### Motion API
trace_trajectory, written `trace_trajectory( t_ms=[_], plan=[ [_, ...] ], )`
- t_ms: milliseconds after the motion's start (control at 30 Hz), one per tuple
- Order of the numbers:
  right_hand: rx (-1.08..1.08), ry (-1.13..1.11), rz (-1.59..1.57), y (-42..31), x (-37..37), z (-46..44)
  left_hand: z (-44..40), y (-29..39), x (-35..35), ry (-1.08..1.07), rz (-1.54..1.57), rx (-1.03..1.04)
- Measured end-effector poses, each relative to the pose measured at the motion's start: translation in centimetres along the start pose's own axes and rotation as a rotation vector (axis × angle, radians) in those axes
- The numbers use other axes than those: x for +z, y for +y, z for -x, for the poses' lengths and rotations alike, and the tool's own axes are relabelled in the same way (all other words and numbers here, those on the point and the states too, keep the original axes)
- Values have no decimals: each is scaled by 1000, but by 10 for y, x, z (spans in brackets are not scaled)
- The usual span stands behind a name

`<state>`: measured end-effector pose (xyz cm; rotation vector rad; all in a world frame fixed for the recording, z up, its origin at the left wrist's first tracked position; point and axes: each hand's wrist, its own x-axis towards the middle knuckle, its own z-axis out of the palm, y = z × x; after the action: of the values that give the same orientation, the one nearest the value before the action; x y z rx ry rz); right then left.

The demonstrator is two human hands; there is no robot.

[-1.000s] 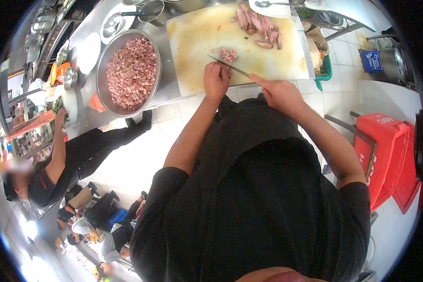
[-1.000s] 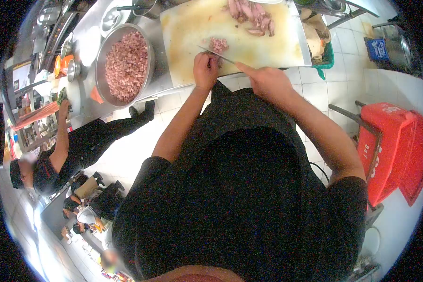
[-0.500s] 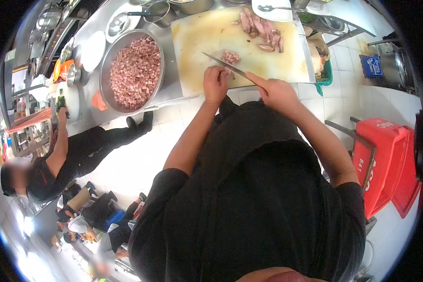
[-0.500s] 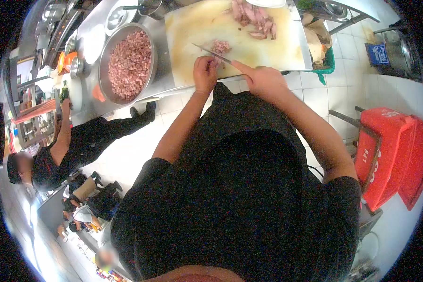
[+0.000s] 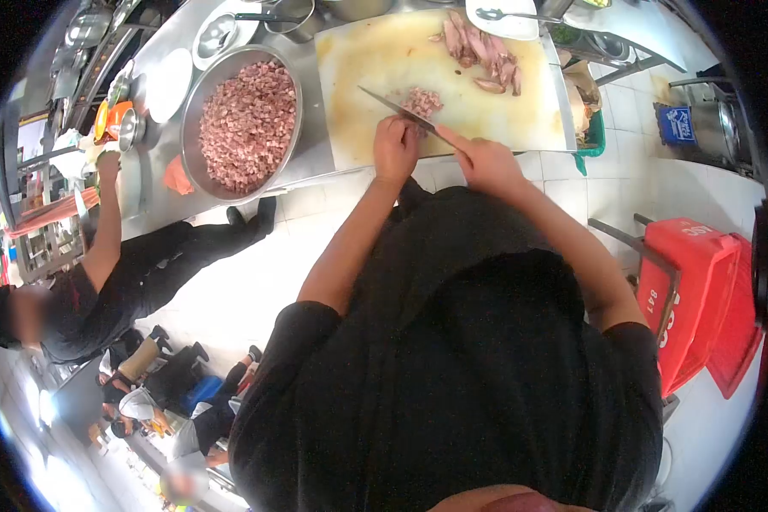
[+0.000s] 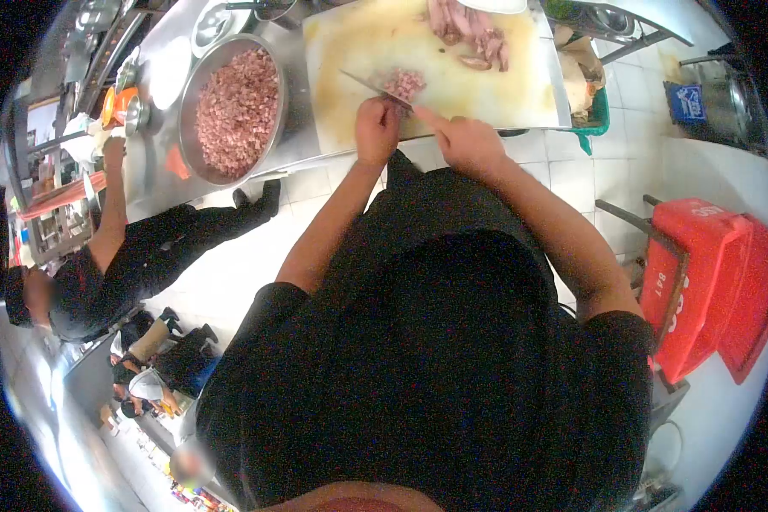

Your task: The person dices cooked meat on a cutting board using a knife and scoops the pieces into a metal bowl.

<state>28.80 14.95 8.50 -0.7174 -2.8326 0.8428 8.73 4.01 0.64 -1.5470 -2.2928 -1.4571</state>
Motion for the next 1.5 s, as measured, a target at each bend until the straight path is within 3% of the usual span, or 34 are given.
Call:
trace_trajectory(
  t_ms=[67,167,367,567,767,1067,1267,1500],
  plan=[
    [-16,39,-22,-2,-8,-4,2,1,-1,6,40,-30],
    [49,-126,93,-19,-46,12,6,4,-4,24,49,-64],
    [51,-234,95,-27,-63,22,8,5,-8,37,22,-40],
    [31,-99,15,-9,2,-6,7,-3,-7,-9,-3,-74],
    [8,4,-30,-26,-27,-11,10,5,-15,9,19,-90],
    [13,-188,113,-26,-44,19,14,0,-16,36,-18,-12],
    [2,-57,4,-16,5,-14,12,0,-18,-22,-50,-61],
    [40,-129,37,-42,-37,3,19,-6,-21,22,-44,-40]
  ],
)
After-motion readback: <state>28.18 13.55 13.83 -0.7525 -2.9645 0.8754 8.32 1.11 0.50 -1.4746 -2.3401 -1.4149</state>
